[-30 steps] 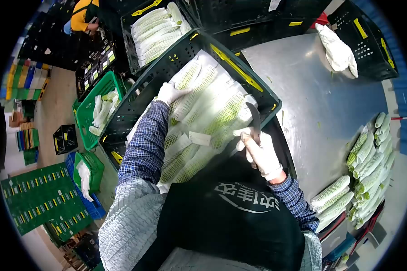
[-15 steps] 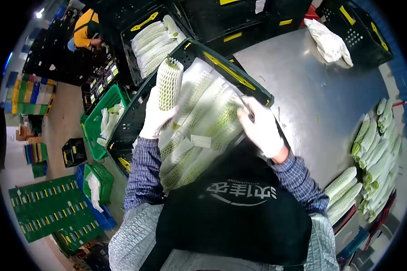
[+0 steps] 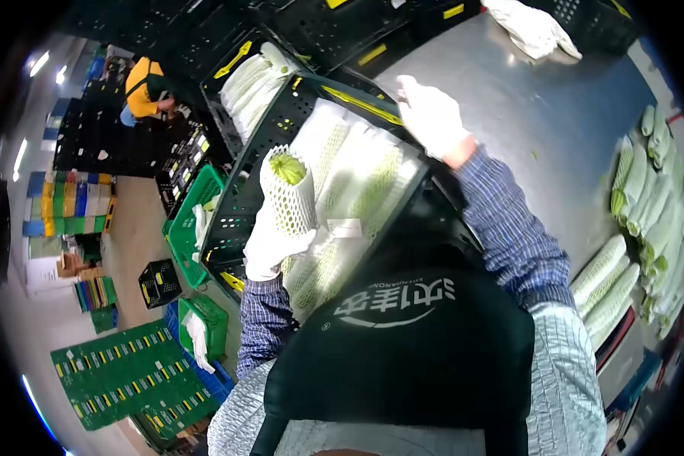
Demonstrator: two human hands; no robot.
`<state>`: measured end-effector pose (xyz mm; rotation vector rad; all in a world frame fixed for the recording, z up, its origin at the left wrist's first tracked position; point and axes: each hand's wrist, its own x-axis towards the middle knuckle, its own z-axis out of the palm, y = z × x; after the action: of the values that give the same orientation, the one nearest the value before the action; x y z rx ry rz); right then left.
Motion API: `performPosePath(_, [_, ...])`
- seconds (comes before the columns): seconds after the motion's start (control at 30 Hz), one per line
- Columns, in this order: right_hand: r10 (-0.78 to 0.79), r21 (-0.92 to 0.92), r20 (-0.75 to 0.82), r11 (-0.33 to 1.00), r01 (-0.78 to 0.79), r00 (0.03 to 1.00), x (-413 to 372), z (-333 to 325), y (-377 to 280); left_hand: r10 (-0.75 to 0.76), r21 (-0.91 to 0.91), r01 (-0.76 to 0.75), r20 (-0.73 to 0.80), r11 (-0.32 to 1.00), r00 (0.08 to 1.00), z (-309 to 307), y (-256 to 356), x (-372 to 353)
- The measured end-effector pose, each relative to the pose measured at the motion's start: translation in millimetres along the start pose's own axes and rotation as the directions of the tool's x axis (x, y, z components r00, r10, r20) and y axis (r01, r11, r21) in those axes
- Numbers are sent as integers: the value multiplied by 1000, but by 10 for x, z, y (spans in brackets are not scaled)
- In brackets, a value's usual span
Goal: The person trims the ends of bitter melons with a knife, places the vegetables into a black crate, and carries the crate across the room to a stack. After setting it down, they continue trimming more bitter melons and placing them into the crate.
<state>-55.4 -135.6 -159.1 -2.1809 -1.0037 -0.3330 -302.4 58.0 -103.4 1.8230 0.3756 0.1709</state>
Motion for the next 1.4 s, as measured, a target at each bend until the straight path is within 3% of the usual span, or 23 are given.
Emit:
performPosePath(0.03, [39, -11, -12, 999, -39, 999, 17, 42, 60, -17, 58, 18, -14, 998, 1000, 8, 136, -2])
performPosePath(0.1, [8, 463, 25, 886, -19, 1000, 37, -199, -459, -52, -53, 51, -13, 997, 999, 12, 82, -25])
performPosePath(0.13, [-82, 776, 40, 631, 21, 996, 19, -351, -722, -26, -67, 24, -21, 997, 999, 23, 9, -32])
performPosePath(0.17, [-181, 786, 51, 614, 72, 982, -3, -367, -877, 1, -80, -3, -28, 997, 1000, 34, -66, -36])
performPosePath(0.2, [-276, 662, 28, 725, 189, 961, -54, -352, -990, 9, -109, -10, -3, 994, 1000, 50, -114, 6])
performPosePath(0.23, [-347, 488, -3, 818, 304, 938, -99, -309, -1072, 44, -78, -43, 11, 996, 999, 57, -142, 50])
performPosePath(0.3, [-432, 44, -114, 898, 439, 895, -97, -333, -1224, 223, 199, -230, 58, 953, 973, 75, 100, 116])
performPosePath(0.37, [-448, 90, -182, 879, 469, 875, -200, -225, -1199, 304, 329, -311, 74, 892, 950, 111, 178, 75])
performPosePath(0.43, [-513, 218, -188, 810, 545, 838, -311, -201, -1326, 220, 196, -219, 13, 956, 975, 145, 114, -34])
performPosePath(0.47, [-599, 230, -242, 729, 645, 764, -321, -190, -1426, 177, 117, -174, -17, 978, 984, 164, 65, -74])
performPosePath(0.53, [-597, 167, -168, 767, 619, 784, -532, -4, -1506, 133, 18, -132, -40, 991, 990, 173, -9, -104])
performPosePath(0.57, [-586, 255, -204, 742, 620, 784, -560, 81, -1519, 113, -22, -114, -48, 993, 992, 176, -33, -109])
performPosePath(0.77, [-594, 454, -46, 704, 546, 803, -586, -78, -1528, 47, -180, -63, -93, 982, 995, 159, -89, -135])
performPosePath(0.97, [-680, 483, 170, 688, 541, 713, -633, -216, -1582, 12, -374, -81, -185, 924, 983, 138, -179, -72])
performPosePath(1.0, [-670, 449, 310, 728, 518, 674, -624, -281, -1570, 7, -394, -87, -200, 915, 980, 121, -182, -76])
performPosePath(1.13, [-644, 404, 391, 762, 506, 658, -593, -326, -1506, 12, -421, -126, -263, 898, 965, 44, -183, -92])
performPosePath(1.23, [-629, 395, 397, 775, 494, 669, -567, -392, -1523, 32, -404, -152, -289, 902, 957, 12, -177, -128])
performPosePath(1.4, [-652, 424, 278, 742, 519, 705, -656, -278, -1499, 46, -387, -165, -299, 907, 953, 39, -181, -230])
